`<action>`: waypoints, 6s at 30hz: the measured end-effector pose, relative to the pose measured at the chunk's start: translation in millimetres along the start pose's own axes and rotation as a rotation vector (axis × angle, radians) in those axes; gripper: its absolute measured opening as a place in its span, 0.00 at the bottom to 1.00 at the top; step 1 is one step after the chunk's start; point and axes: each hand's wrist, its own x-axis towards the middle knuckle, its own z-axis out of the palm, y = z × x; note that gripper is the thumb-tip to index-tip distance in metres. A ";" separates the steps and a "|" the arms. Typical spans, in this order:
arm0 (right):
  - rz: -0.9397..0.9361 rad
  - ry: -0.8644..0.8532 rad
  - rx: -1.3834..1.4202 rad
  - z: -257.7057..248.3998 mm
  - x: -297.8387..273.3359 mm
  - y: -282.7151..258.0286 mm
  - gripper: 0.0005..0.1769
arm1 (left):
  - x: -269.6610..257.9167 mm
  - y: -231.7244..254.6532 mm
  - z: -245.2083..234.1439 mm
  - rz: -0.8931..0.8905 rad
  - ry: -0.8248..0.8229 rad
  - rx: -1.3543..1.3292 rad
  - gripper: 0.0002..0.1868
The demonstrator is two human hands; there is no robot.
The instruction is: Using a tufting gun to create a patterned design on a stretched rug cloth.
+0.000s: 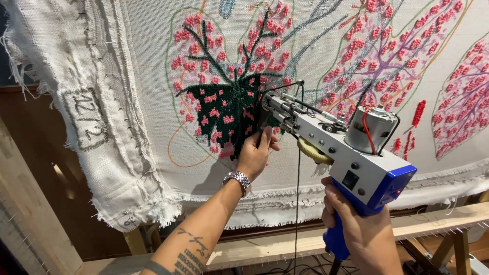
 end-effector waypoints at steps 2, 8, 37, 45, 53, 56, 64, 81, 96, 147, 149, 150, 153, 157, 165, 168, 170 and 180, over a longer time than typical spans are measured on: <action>-0.005 0.007 0.022 0.8 1.8 3.3 0.14 | 4.8 -6.6 0.6 0.019 0.009 0.000 0.31; -0.022 0.003 0.015 2.7 2.2 5.5 0.13 | 14.6 -23.5 4.3 0.129 0.037 -0.032 0.29; 0.034 -0.166 0.267 -124.0 21.5 1.3 0.28 | 34.3 10.9 22.6 -0.204 -0.947 -0.284 0.26; -0.027 -0.165 0.236 -129.0 25.0 3.0 0.28 | 6.2 69.4 20.9 -0.059 -0.916 -0.216 0.34; -0.020 -0.176 0.318 -138.0 25.7 10.7 0.28 | 20.2 37.1 13.3 -0.158 -1.064 -0.278 0.32; 0.046 -0.154 0.296 -134.2 25.1 7.4 0.29 | 14.7 36.2 16.8 -0.200 -0.980 -0.242 0.26; 0.083 -0.149 0.266 -115.6 20.7 1.1 0.28 | 16.1 38.9 15.3 -0.239 -0.869 0.008 0.19; 0.152 0.040 0.277 -63.9 16.8 14.1 0.22 | 26.1 26.6 2.7 -0.305 -0.689 0.040 0.25; 0.123 0.004 0.195 -22.7 3.2 -7.5 0.18 | 29.8 28.8 1.5 -0.439 -0.491 0.163 0.30; 0.099 -0.093 0.241 -59.8 28.2 -5.6 0.22 | 37.3 51.4 -7.1 -0.281 -0.788 -0.053 0.37; 0.103 -0.091 0.239 -73.7 26.8 1.6 0.23 | 37.3 44.8 -6.5 -0.270 -0.854 -0.106 0.35; 0.106 -0.088 0.237 -81.1 25.4 6.1 0.24 | 37.1 41.1 -5.6 -0.258 -0.922 -0.159 0.34; 0.115 -0.086 0.238 -94.0 26.2 11.5 0.25 | 32.7 43.0 -3.1 -0.228 -0.988 -0.202 0.31; 0.089 -0.081 0.229 -108.0 26.8 10.2 0.26 | 40.1 24.3 10.9 -0.223 -0.973 -0.201 0.26; 0.165 -0.167 0.303 -144.0 35.2 19.7 0.34 | 25.4 68.0 20.4 -0.186 -0.900 0.038 0.18; 0.159 -0.107 0.245 -150.7 36.5 23.0 0.34 | 26.7 56.4 22.8 -0.180 -0.885 0.103 0.19; 0.169 -0.141 0.257 -146.9 34.6 19.6 0.33 | 24.0 52.3 22.3 -0.184 -0.886 0.120 0.20; 0.106 -0.110 0.257 -96.5 25.5 12.0 0.25 | 32.3 19.8 7.5 -0.234 -0.868 0.053 0.19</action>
